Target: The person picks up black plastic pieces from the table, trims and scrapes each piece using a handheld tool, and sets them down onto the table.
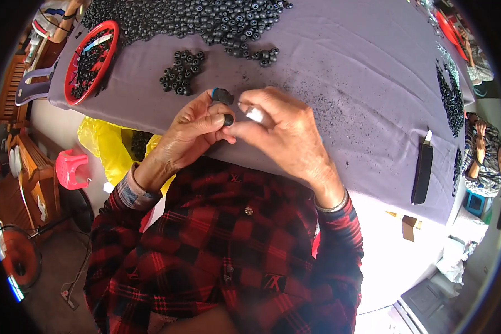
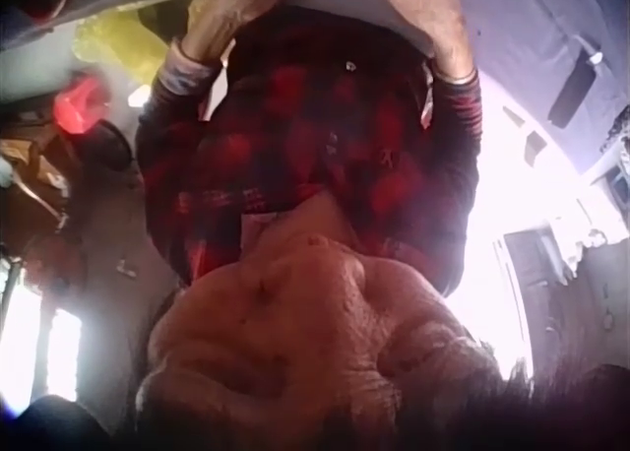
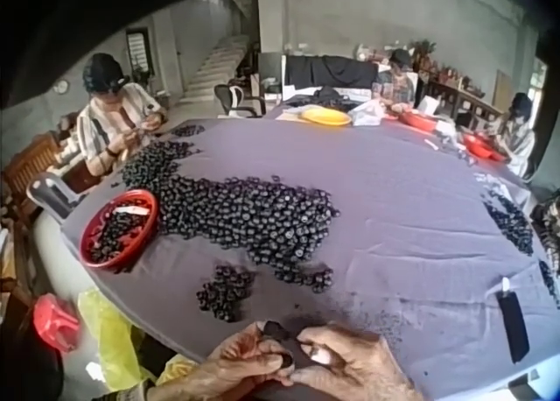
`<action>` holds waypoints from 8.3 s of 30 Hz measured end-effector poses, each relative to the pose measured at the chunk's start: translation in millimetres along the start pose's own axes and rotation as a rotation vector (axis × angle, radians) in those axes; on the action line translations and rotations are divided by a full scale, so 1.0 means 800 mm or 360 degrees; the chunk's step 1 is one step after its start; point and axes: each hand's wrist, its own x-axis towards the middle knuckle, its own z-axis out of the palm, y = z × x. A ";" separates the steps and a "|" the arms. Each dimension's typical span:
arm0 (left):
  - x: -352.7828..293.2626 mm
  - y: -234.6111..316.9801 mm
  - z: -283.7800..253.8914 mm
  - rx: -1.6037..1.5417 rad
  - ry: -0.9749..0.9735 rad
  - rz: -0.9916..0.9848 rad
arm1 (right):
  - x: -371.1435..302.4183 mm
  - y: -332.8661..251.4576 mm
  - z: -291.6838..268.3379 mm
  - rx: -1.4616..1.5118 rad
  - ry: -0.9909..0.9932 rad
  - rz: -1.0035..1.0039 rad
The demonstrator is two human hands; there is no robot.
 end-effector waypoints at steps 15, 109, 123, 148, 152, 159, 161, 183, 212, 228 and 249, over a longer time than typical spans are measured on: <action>-0.016 0.033 -0.010 0.1873 0.0152 0.0316 | 0.005 0.019 -0.005 -0.0729 0.0023 -0.0268; 0.048 0.011 0.019 0.0536 -0.0031 0.0186 | 0.019 -0.003 -0.016 -0.0424 0.0151 -0.0325; 0.040 0.004 0.016 -0.0126 -0.0062 -0.0099 | 0.022 0.000 -0.018 -0.0052 0.0014 -0.0102; 0.036 0.004 0.012 -0.0146 -0.0124 0.0108 | 0.003 0.017 -0.009 -0.0365 0.0033 -0.0362; 0.037 0.004 0.012 -0.0182 -0.0179 0.0077 | 0.003 0.019 -0.001 -0.0100 0.0149 -0.0362; 0.033 0.004 0.014 -0.0073 -0.0236 -0.0009 | 0.010 0.029 -0.007 -0.0330 0.0295 -0.0007; 0.032 0.002 0.015 -0.0071 -0.0200 -0.0022 | 0.015 0.039 -0.031 -0.0060 0.0430 0.0286; 0.022 0.052 -0.040 0.1480 0.0304 0.0008 | 0.060 0.059 -0.044 -0.0862 0.0135 -0.0006; 0.024 0.017 0.024 0.0270 -0.0078 0.0071 | 0.012 0.019 -0.014 0.0105 0.0033 -0.0298; 0.027 0.002 0.016 -0.0019 -0.0123 -0.0130 | 0.003 0.014 -0.006 0.0109 0.0101 -0.0270; 0.027 0.005 0.020 -0.0021 -0.0131 -0.0124 | 0.005 0.018 -0.029 0.0000 0.0013 -0.0007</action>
